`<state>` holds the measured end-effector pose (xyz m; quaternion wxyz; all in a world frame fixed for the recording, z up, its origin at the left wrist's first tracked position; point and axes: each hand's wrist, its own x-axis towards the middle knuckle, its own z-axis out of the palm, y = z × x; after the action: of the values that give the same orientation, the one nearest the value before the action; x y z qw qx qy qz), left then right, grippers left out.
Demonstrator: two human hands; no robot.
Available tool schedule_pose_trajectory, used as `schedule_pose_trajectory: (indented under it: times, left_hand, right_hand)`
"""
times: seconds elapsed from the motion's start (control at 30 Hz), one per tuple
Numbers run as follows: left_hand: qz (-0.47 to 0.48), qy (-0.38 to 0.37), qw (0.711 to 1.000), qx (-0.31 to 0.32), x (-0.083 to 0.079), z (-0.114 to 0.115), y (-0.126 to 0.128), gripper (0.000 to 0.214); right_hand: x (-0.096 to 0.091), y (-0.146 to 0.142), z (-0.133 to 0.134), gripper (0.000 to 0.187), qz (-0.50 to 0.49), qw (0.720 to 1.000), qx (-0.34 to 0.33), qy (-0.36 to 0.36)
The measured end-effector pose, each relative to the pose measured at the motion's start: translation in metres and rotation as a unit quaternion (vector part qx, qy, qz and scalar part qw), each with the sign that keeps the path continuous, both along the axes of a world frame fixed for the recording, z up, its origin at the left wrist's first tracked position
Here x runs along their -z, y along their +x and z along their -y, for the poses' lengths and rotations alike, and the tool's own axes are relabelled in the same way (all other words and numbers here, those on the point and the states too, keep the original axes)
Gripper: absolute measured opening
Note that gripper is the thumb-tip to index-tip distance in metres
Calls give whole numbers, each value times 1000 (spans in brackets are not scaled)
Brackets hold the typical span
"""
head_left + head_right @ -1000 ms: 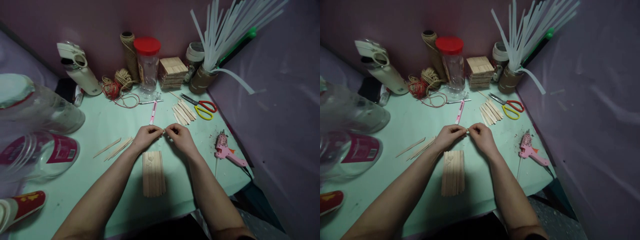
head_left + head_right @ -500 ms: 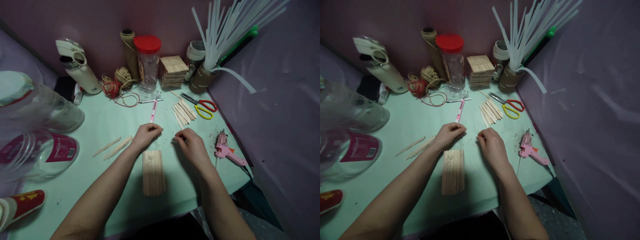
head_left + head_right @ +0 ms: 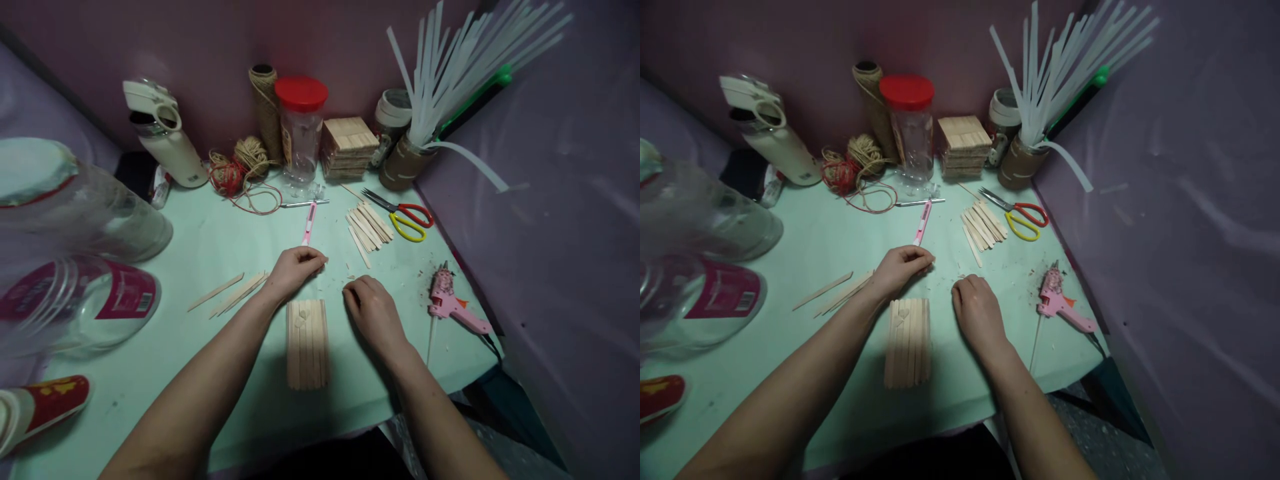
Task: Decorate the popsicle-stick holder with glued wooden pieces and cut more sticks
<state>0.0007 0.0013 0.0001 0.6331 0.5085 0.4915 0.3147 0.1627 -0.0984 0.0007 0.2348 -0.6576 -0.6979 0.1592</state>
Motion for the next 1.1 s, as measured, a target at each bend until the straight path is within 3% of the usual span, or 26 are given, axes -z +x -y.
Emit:
schedule_pose_trajectory:
  times: [0.07, 0.13, 0.27, 0.33, 0.43, 0.67, 1.1]
  left_hand:
    - [4, 0, 1000, -1, 1, 0, 0, 24]
    - [12, -1, 1000, -3, 2, 0, 0, 23]
    - [40, -13, 999, -12, 5, 0, 1, 21]
    - [51, -21, 998, -17, 5, -1, 0, 21]
    - [68, -34, 997, -24, 4, -2, 0, 21]
    - [115, -107, 986, -62, 5, -3, 1, 22]
    - [120, -118, 982, -81, 4, -3, 2, 14]
  right_hand:
    - [-1, 0, -1, 16, -73, 996, 43, 5]
    - [-3, -2, -5, 13, -215, 971, 107, -22]
    - [-7, -8, -27, 18, -496, 841, 175, -126]
    - [-9, -12, -40, 19, -543, 809, 172, -146]
    - [-10, -18, -54, 20, -576, 785, 165, -160]
    - [-7, -28, -62, 20, -615, 751, 179, -162]
    - [-2, -35, -64, 18, -633, 738, 177, -155]
